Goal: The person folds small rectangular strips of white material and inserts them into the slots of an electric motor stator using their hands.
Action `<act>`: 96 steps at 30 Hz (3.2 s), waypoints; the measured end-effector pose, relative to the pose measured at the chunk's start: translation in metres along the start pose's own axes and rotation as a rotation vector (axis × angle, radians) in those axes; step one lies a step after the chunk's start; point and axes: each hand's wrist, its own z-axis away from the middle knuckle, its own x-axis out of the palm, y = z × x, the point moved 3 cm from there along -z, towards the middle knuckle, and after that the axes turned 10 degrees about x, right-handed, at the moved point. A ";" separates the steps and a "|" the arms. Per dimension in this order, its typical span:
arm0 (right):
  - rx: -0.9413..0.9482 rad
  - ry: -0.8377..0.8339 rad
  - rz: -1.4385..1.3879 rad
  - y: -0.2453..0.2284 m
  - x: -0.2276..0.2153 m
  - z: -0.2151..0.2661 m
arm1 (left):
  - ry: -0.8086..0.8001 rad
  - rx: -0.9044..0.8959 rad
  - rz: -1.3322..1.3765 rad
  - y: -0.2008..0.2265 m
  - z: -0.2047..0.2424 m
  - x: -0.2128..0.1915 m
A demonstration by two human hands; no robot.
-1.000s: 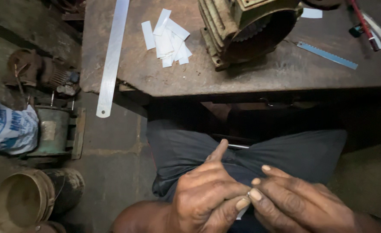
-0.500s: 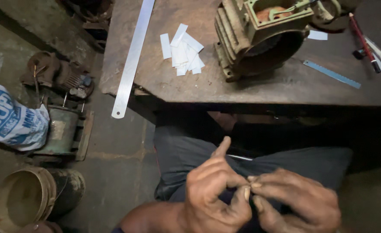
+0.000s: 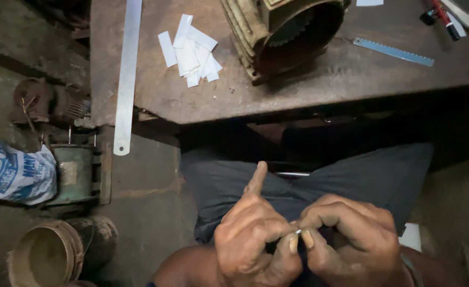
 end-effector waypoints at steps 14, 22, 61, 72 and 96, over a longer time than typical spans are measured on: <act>0.080 -0.221 -0.215 0.014 -0.012 0.006 | -0.227 -0.136 0.461 -0.021 0.002 -0.009; -0.277 -0.099 0.084 0.008 -0.007 0.003 | -0.263 0.027 0.166 -0.012 -0.005 -0.016; -0.115 0.107 0.156 0.011 -0.005 0.027 | -0.177 0.321 -0.086 -0.001 -0.009 -0.014; 0.055 -0.289 -0.292 0.040 -0.006 0.022 | -0.414 -0.136 0.470 -0.024 0.012 -0.008; 0.177 0.109 -0.064 0.047 -0.121 -0.016 | -0.259 0.141 0.257 -0.050 -0.063 0.092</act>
